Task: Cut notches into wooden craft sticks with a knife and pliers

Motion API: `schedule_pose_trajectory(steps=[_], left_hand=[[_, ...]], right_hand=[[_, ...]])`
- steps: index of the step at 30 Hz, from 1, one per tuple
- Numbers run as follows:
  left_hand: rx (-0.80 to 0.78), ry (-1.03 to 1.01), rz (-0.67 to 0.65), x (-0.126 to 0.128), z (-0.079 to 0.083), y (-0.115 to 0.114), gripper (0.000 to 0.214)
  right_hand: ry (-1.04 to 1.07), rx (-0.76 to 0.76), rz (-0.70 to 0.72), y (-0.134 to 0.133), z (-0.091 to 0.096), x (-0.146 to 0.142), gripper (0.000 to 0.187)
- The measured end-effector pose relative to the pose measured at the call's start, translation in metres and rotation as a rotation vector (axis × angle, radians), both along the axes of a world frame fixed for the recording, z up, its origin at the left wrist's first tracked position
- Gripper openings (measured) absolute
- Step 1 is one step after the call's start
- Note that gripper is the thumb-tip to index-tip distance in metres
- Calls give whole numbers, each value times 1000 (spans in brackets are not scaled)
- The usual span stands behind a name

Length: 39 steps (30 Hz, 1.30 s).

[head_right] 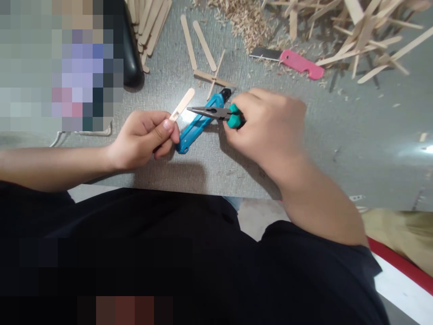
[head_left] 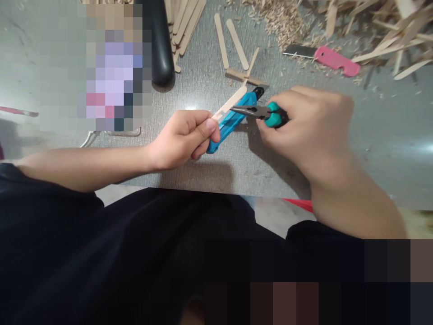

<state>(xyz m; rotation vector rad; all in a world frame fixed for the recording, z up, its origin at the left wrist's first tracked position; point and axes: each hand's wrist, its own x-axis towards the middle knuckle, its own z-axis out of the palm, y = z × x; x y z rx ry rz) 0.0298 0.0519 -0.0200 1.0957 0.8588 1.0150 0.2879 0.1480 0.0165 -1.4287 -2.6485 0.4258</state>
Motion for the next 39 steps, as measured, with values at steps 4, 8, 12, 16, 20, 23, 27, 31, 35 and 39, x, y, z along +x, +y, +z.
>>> schedule_pose_trajectory(steps=[4,8,12,16,20,23,27,31,35,39], left_hand=[[-1,-23,-14,1,0,1,53],[-15,-34,-21,1,1,2,55],[-4,-21,-43,-1,0,2,57],[16,-9,-53,-2,-2,3,53],[5,-43,-51,-2,-1,3,52],[-9,-67,-57,-1,0,3,50],[-17,-160,-90,-1,0,4,49],[-30,-159,-120,-1,1,5,52],[-63,-127,-124,-1,3,6,52],[-89,-150,-133,-3,4,6,51]], right_hand=[[106,-130,66,-3,3,-3,17],[187,-230,111,-7,5,-4,25],[223,-297,110,-7,10,-4,20],[202,-364,121,-8,17,-4,15],[185,-412,92,-8,19,-3,16],[197,-423,83,-8,18,-1,11],[230,-429,106,-6,16,1,12],[227,-456,100,-4,15,2,20],[225,-483,89,-3,16,3,22],[208,-525,78,-1,14,8,19]])
